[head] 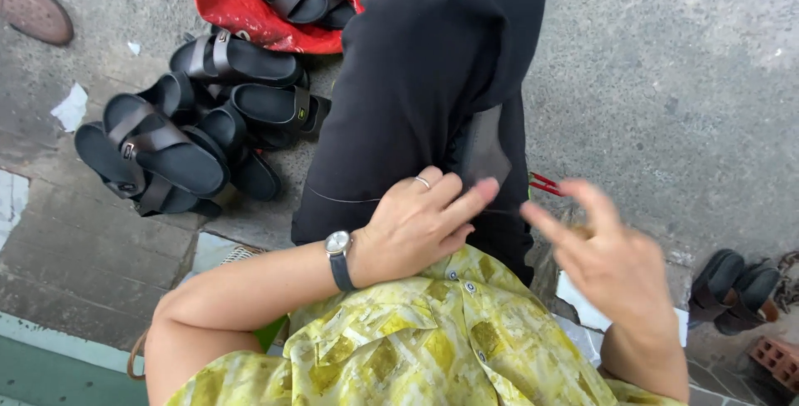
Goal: A person is repairing a sandal by trimming the sole with a knife and stitching it.
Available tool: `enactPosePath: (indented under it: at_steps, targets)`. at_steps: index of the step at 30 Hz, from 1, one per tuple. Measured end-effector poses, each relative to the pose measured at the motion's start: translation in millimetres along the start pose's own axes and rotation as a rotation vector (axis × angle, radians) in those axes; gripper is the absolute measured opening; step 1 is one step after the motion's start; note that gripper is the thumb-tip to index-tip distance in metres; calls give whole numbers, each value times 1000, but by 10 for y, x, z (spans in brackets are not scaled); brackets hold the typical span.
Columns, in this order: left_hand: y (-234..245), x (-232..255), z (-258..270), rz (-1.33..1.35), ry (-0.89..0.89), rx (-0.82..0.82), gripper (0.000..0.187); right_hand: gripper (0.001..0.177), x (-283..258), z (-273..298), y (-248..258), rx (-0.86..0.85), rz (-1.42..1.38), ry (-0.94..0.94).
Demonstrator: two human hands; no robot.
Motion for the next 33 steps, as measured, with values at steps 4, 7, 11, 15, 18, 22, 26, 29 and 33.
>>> enactPosePath:
  at_steps: [4,7,11,15,18,22,26,29,33]
  targets:
    - [-15,47,75,194,-122,137,13,36,-291,-29,-189,-43,-689,43]
    - [167,104,146,241,-238,276,22,23,-351,-118,-182,191,-859,7]
    - [339,142,207,236,-327,337,21,21,-432,-208,-220,180,-806,80]
    - [349,142,228,231,-332,342,20,19,-205,-105,-335,118,-1643,-199]
    - [348,145,232,216,-339,358,22,12,297,121,-467,539,-2109,-587]
    - [407,166,196,236,-356,376,22,13,-172,-119,-166,346,-1233,-231]
    - [440,152,211,246,-353,385,22,19,-525,-176,-195,195,-828,56]
    - [521,137,178,247,-326,417,23,12,-411,-116,-350,112,-1767,-302]
    - [519,46,209,230,-225,376,18,21,-48,30,-397,310,-1911,-431]
Point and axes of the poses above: each hand's wrist, its own z-axis away from the middle knuckle, its own y-axis out of the back of the hand, x = y × z, the point moved 9 cm from there along -z, towards the middle knuckle, and after that the axes turned 9 degrees about x, right-handed, at the moved point
